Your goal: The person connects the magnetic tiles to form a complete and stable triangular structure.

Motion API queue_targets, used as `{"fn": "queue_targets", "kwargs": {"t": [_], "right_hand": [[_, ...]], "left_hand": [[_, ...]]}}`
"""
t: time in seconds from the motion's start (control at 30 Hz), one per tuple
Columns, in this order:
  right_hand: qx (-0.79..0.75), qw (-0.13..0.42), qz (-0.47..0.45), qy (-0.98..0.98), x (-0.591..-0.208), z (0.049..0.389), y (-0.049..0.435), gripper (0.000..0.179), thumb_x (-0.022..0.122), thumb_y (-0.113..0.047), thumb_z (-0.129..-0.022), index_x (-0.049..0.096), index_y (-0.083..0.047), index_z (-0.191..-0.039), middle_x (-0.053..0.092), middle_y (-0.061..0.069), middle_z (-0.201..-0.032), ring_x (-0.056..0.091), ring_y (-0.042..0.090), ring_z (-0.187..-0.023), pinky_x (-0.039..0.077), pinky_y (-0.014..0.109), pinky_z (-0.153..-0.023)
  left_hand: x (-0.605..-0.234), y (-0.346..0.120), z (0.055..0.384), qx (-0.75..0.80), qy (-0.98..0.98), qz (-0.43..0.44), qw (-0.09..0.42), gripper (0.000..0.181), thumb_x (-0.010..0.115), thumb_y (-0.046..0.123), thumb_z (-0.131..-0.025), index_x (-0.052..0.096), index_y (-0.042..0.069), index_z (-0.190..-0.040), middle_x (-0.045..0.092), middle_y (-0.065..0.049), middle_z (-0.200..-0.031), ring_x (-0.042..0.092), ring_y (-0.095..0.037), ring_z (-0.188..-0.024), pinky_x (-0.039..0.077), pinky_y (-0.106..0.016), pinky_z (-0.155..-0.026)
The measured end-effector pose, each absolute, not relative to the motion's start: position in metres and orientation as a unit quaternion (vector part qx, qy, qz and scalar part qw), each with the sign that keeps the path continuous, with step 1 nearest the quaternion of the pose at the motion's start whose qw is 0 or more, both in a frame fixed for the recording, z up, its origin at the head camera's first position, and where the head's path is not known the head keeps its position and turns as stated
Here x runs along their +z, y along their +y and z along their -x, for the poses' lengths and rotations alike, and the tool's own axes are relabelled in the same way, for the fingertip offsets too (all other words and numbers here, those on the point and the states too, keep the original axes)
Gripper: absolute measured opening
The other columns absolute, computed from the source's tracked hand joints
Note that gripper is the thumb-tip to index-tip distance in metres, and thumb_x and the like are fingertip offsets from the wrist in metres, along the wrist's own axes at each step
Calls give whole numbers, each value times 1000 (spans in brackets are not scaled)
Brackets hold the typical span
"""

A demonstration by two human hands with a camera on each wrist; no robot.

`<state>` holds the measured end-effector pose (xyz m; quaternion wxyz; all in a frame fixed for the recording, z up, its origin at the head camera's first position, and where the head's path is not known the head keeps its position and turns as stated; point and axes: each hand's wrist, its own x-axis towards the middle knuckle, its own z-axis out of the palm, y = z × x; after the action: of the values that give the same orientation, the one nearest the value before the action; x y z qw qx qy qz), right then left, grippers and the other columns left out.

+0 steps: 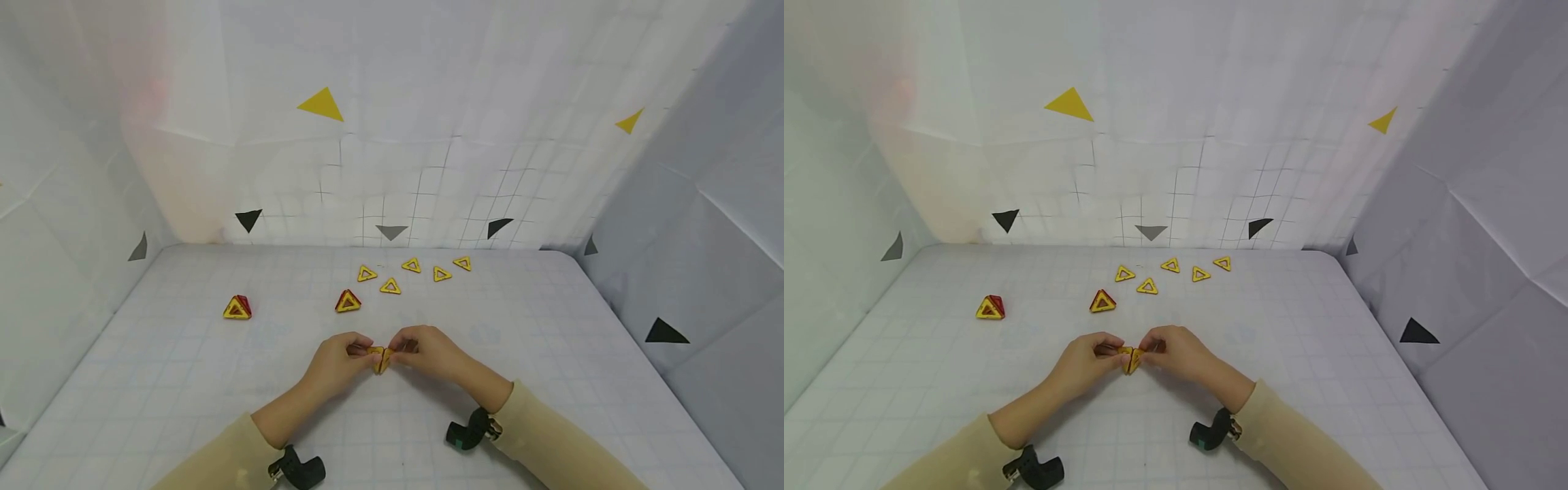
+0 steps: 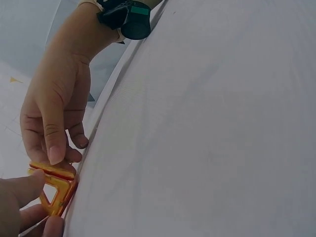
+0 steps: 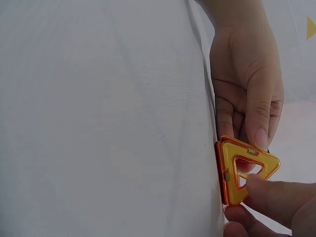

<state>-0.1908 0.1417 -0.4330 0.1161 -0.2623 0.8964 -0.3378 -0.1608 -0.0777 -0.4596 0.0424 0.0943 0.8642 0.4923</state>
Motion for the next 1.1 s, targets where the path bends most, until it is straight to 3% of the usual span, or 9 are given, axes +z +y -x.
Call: {"fn": "queue_targets", "kwargs": {"t": [0.47, 0.73, 1.1], "right_hand": [[-338, 118, 268, 895, -434, 191, 142, 9, 74, -25, -92, 75, -16, -91, 68, -13, -83, 59, 6, -75, 49, 26, -69], [-339, 113, 274, 893, -434, 189, 142, 10, 75, -23, -91, 74, -13, -90, 69, -12, -83, 59, 5, -75, 49, 25, -70], [-330, 109, 263, 900, -427, 194, 145, 5, 75, -21, -91, 75, -16, -94, 67, -14, -83, 58, 6, -77, 50, 26, -71]], "left_hand": [[-460, -78, 161, 509, 853, -102, 59, 37, 81, 28, -86, 71, 5, -113, 69, -6, -112, 69, -15, -97, 56, -26, -80], [-459, -79, 162, 509, 849, -119, 81, 39, 78, 24, -89, 68, 4, -120, 70, -4, -109, 68, -14, -96, 55, -26, -81], [-458, -81, 162, 487, 859, -138, 78, 34, 76, 26, -90, 70, 8, -119, 69, -1, -112, 66, -15, -100, 55, -30, -84]]}}
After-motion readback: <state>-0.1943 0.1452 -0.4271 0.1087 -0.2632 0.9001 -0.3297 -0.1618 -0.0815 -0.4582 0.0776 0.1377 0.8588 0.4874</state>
